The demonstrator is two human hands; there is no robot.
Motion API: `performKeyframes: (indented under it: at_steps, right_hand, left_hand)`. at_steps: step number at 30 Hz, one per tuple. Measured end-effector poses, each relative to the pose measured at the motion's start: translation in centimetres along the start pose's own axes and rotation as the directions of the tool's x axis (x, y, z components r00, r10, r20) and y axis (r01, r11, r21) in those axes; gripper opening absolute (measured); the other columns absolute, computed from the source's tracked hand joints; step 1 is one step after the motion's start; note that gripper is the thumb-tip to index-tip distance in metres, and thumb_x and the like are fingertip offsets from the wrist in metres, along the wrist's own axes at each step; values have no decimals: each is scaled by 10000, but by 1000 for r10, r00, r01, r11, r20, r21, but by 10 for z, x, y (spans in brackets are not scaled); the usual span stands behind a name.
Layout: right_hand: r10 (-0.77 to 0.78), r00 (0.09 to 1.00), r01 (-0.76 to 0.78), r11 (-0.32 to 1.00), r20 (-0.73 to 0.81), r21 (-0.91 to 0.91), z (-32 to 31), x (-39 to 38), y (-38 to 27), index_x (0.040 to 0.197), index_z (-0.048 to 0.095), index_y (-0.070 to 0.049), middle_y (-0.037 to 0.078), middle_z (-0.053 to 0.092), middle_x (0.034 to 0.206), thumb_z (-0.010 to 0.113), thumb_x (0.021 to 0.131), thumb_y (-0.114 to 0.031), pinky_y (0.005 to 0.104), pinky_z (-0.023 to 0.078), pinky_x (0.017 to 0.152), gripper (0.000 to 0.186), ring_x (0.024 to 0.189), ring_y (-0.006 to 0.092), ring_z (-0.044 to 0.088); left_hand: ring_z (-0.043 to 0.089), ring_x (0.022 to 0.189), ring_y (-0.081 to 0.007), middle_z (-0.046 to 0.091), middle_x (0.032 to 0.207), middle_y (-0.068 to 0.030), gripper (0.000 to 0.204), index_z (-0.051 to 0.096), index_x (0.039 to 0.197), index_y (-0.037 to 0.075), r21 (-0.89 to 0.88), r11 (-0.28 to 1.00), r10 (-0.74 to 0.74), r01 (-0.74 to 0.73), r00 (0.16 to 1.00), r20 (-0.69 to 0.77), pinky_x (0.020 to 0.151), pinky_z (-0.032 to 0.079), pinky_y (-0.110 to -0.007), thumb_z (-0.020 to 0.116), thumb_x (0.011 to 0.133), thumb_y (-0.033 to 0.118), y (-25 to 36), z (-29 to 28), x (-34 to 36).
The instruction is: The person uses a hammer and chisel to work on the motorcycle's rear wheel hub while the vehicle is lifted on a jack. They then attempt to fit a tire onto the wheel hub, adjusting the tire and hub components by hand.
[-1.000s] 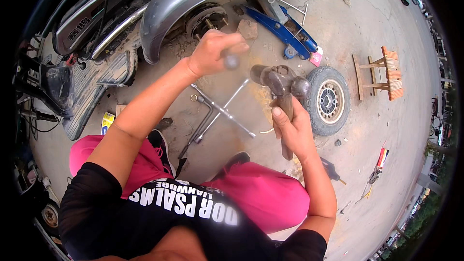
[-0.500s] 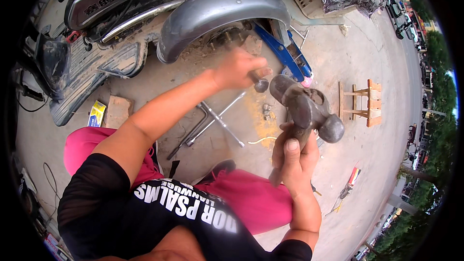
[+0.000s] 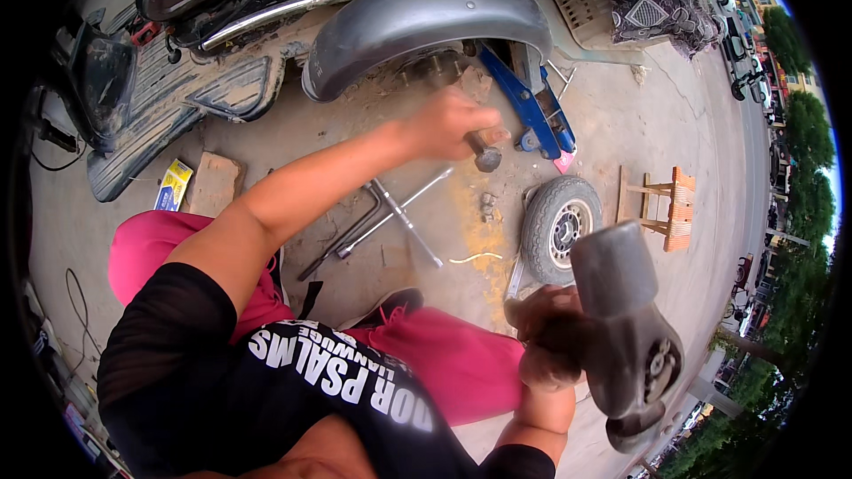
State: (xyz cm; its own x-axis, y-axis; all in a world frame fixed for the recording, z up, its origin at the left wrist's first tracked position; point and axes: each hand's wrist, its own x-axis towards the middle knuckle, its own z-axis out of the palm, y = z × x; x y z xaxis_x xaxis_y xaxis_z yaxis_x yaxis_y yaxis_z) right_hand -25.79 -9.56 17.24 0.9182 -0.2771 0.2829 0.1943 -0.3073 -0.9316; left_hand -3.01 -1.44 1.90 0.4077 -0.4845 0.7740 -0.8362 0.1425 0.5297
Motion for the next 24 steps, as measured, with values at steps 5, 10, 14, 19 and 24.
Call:
performKeyframes:
  at_steps: [5,10,14,19,24]
  right_hand:
    - [364,928,-310,873,78,-377,0,-3,21,1000,500,-20,26,503,638,470,978,-465,250,354,390,446,437,96,441]
    - [-30,985,28,1000,-168,-14,2,15,-21,1045,453,-26,42,413,582,498,898,-626,255,364,363,619,405,132,399]
    - [-145,949,146,989,-281,-19,4,6,-40,1004,457,-35,38,444,586,551,791,-716,276,415,399,720,436,156,448]
    - [20,967,-52,991,-253,-123,-1,0,1,1053,458,-30,38,430,584,569,832,-667,261,373,368,684,409,135,423]
    - [28,962,-70,987,-273,-146,-9,-1,5,1055,450,-24,44,423,591,540,852,-666,262,370,369,680,407,134,423]
  left_hand:
    - [555,485,-284,505,512,-82,272,513,671,98,-15,999,39,-40,999,-25,456,404,-388,683,835,233,4,13,5]
    - [562,491,-283,522,520,-79,242,535,685,99,28,1000,4,-3,999,-52,458,415,-387,687,824,227,0,7,7]
    - [589,516,-283,563,550,-84,151,607,745,108,36,999,-20,21,999,-48,473,438,-376,685,814,218,7,10,18]
    - [600,530,-292,579,563,-97,147,647,763,114,25,997,-74,76,996,-59,486,458,-395,691,802,248,-1,18,28]
    - [578,547,-321,539,553,-113,181,568,726,85,-30,997,-76,75,996,-39,492,416,-418,709,797,174,0,23,31]
